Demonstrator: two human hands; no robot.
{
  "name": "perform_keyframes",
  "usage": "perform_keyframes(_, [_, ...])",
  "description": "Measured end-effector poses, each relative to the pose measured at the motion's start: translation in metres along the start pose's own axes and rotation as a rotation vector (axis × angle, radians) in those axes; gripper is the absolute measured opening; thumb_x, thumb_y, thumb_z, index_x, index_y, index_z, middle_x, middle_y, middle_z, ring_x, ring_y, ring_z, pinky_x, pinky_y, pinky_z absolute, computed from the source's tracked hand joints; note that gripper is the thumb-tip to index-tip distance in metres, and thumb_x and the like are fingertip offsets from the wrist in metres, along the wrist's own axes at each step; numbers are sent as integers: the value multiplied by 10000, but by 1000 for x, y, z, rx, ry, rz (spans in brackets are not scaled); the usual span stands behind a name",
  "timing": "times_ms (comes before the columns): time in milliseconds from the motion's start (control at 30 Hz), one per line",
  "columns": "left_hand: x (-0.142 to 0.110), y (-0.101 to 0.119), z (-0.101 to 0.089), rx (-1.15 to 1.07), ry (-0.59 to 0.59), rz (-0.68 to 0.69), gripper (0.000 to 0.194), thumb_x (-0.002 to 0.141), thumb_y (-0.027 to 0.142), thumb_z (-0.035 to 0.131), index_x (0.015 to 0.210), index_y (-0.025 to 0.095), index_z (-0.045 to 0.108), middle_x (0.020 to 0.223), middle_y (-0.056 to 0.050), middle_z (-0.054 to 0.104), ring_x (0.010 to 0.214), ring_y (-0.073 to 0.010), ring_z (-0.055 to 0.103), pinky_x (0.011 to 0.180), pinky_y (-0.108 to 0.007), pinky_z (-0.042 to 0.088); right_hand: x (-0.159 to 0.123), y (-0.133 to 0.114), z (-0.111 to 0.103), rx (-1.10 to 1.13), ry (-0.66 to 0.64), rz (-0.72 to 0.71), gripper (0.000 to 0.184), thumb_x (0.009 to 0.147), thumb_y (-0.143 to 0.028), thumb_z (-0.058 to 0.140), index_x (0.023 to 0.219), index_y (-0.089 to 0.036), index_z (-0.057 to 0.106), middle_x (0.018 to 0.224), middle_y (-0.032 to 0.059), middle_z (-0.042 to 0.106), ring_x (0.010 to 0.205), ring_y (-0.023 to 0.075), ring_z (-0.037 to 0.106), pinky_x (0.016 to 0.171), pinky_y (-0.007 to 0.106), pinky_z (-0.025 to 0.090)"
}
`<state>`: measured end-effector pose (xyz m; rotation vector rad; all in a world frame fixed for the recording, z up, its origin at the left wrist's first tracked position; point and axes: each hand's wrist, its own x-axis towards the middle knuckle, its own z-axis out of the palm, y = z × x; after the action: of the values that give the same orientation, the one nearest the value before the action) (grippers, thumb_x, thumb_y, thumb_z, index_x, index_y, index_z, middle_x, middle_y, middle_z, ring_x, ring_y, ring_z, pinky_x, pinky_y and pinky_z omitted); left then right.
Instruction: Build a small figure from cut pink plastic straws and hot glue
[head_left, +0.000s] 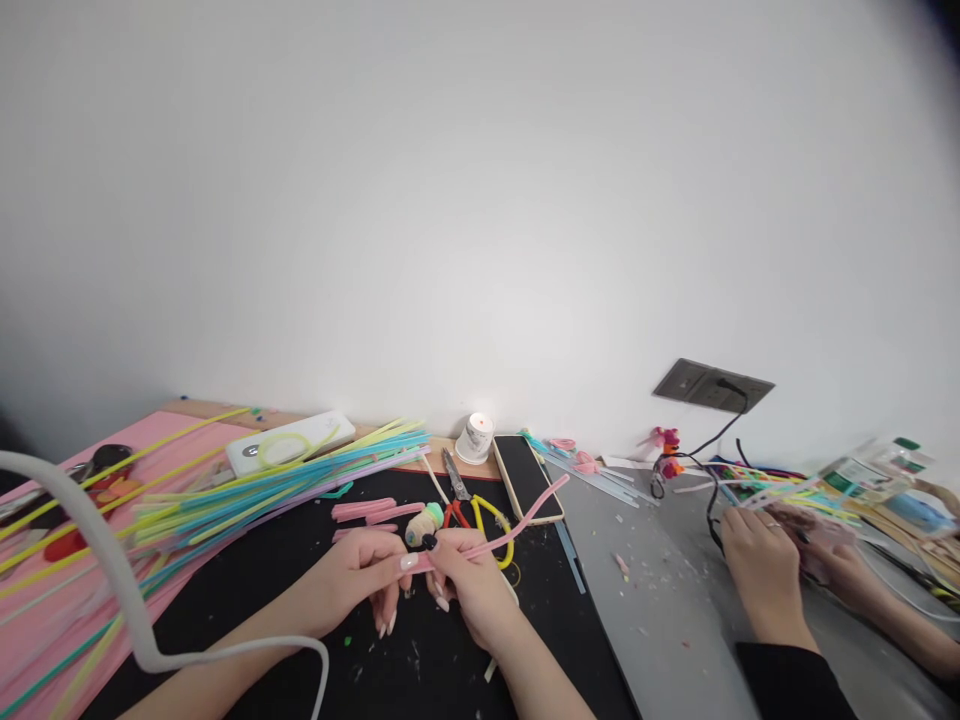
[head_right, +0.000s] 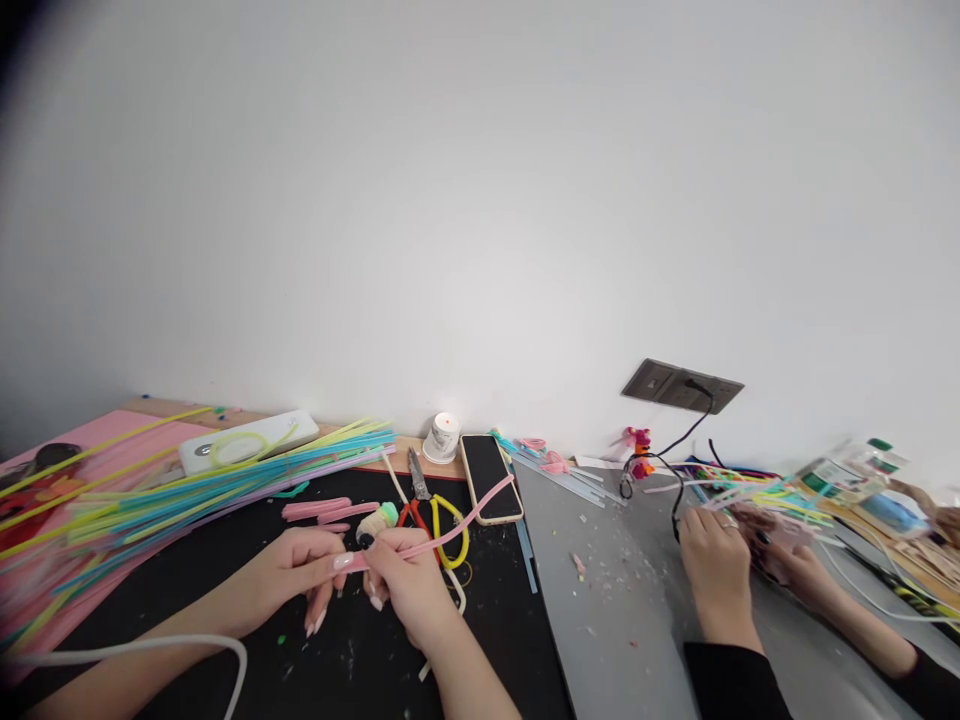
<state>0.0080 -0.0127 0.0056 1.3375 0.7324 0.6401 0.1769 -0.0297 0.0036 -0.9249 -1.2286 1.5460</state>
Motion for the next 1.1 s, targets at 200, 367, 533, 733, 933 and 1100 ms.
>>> perform_keyframes(200, [0,1,0,23,16,3,396,790,519,549,625,159,542,401,21,589,345,-104,496,421,-211,394,-1,2,-1,38,-32,-1,439,781,-409,594,457,-172,416,386,-56,424,336,44,300,401,218,164])
perform_keyframes(367, [2,-6,-4,29,23,19,384,819,489,527,644,150,561,402,21,589,346,-103,505,411,-201,376,0,0,0,34,-35,8,432,760,-433,614,461,-173,442,393,-55,423,340,49,297,396,220,177])
perform_keyframes(533, [3,-11,-10,73,48,30,365,844,448,514,643,151,577,406,19,599,356,-110,517,443,-215,384,1,0,-1,22,38,-8,441,782,-420,582,451,-174,425,387,-55,419,340,47,304,395,217,160])
perform_keyframes(733, [4,-12,-13,112,100,42,360,857,422,508,616,163,572,386,41,581,351,-103,512,476,-222,385,2,4,-4,54,56,-14,416,776,-404,596,467,-177,436,395,-55,425,341,49,298,382,214,173])
perform_keyframes(933, [2,-3,-11,101,78,28,376,841,453,503,594,175,553,383,33,578,344,-112,510,484,-242,409,4,4,-4,51,64,-14,431,757,-455,612,475,-178,439,402,-52,433,334,49,296,383,219,170])
perform_keyframes(1100, [0,5,-10,182,90,62,345,847,419,501,622,168,574,414,25,598,388,-115,535,564,-259,450,5,3,-6,81,109,-37,424,767,-447,597,476,-182,439,399,-55,407,343,55,297,382,220,161])
